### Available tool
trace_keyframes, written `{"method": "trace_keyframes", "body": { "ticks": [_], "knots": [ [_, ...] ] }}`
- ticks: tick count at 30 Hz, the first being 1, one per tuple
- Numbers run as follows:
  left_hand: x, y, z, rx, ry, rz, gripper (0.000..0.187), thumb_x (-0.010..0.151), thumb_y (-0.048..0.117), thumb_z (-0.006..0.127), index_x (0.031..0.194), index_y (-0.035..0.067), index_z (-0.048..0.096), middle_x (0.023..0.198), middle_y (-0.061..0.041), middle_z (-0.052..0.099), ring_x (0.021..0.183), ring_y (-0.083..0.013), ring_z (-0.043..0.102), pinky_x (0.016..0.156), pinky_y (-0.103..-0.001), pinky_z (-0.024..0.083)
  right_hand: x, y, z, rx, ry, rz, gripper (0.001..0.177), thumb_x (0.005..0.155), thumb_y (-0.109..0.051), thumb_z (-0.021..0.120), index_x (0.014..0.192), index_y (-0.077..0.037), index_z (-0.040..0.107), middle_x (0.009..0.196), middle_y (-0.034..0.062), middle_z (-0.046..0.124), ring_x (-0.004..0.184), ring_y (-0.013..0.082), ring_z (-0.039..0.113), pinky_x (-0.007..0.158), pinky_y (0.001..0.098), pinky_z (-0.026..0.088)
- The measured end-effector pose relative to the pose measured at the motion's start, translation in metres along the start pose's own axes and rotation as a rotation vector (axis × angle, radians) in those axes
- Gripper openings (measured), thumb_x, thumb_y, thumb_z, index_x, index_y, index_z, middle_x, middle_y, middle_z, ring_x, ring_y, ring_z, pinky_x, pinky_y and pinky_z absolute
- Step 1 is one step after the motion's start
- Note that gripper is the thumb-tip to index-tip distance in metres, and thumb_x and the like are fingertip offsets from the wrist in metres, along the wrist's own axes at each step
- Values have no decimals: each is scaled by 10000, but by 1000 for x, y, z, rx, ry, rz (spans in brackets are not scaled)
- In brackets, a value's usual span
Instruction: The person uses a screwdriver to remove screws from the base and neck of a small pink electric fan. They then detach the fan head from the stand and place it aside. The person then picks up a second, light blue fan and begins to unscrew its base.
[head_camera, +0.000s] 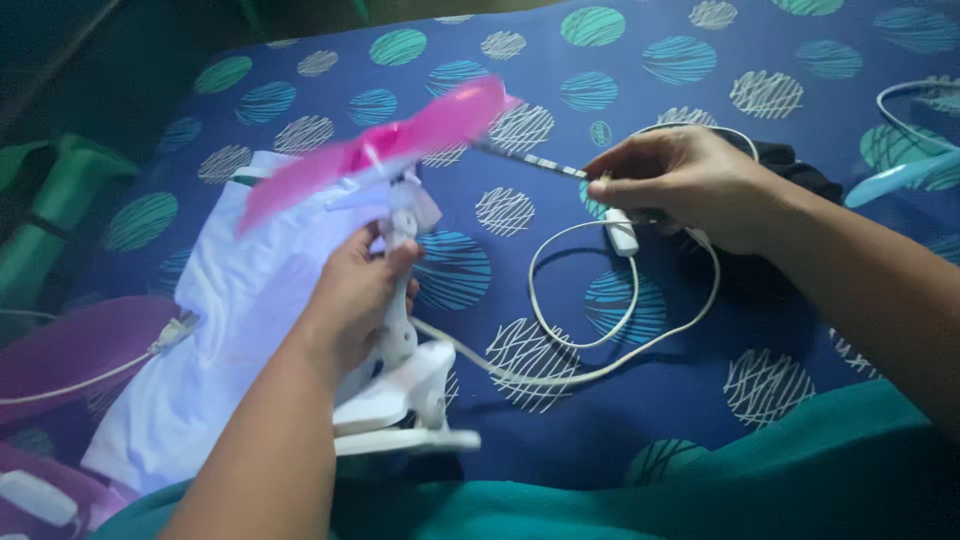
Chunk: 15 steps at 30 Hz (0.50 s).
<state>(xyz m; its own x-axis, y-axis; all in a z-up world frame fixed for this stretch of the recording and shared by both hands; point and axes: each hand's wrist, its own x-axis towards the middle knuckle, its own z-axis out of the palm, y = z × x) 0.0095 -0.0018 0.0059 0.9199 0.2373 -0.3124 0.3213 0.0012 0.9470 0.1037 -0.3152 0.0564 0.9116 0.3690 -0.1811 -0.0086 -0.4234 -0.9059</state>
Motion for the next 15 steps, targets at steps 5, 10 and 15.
{"method": "trace_keyframes", "body": {
  "ticks": [5, 10, 15],
  "knots": [
    [-1, 12, -13, 1, 31, 30, 329, 899, 211, 706, 1221, 155, 666, 791, 7, 637, 627, -109, 544, 550, -301, 481, -2, -2, 3, 88, 14, 2, 441, 877, -208, 742, 1274, -18, 706, 805, 68, 674, 626, 105, 569, 474, 241, 416],
    [-4, 14, -11, 18, -39, -65, 300, 922, 222, 672, 1191, 92, 656, 874, -32, 642, 633, -117, 555, 557, -307, 496, -1, 2, -1, 21, -40, 47, 456, 872, -244, 752, 1276, -35, 716, 760, 73, 652, 586, 99, 549, 458, 231, 393],
    [-4, 10, -4, -43, -111, -178, 304, 936, 263, 582, 1221, 161, 614, 1014, -22, 687, 624, -89, 515, 540, -280, 485, 1, 2, 2, -46, -86, 96, 466, 866, -268, 742, 1272, -41, 722, 779, 108, 667, 593, 117, 554, 447, 238, 373]
  ]
}}
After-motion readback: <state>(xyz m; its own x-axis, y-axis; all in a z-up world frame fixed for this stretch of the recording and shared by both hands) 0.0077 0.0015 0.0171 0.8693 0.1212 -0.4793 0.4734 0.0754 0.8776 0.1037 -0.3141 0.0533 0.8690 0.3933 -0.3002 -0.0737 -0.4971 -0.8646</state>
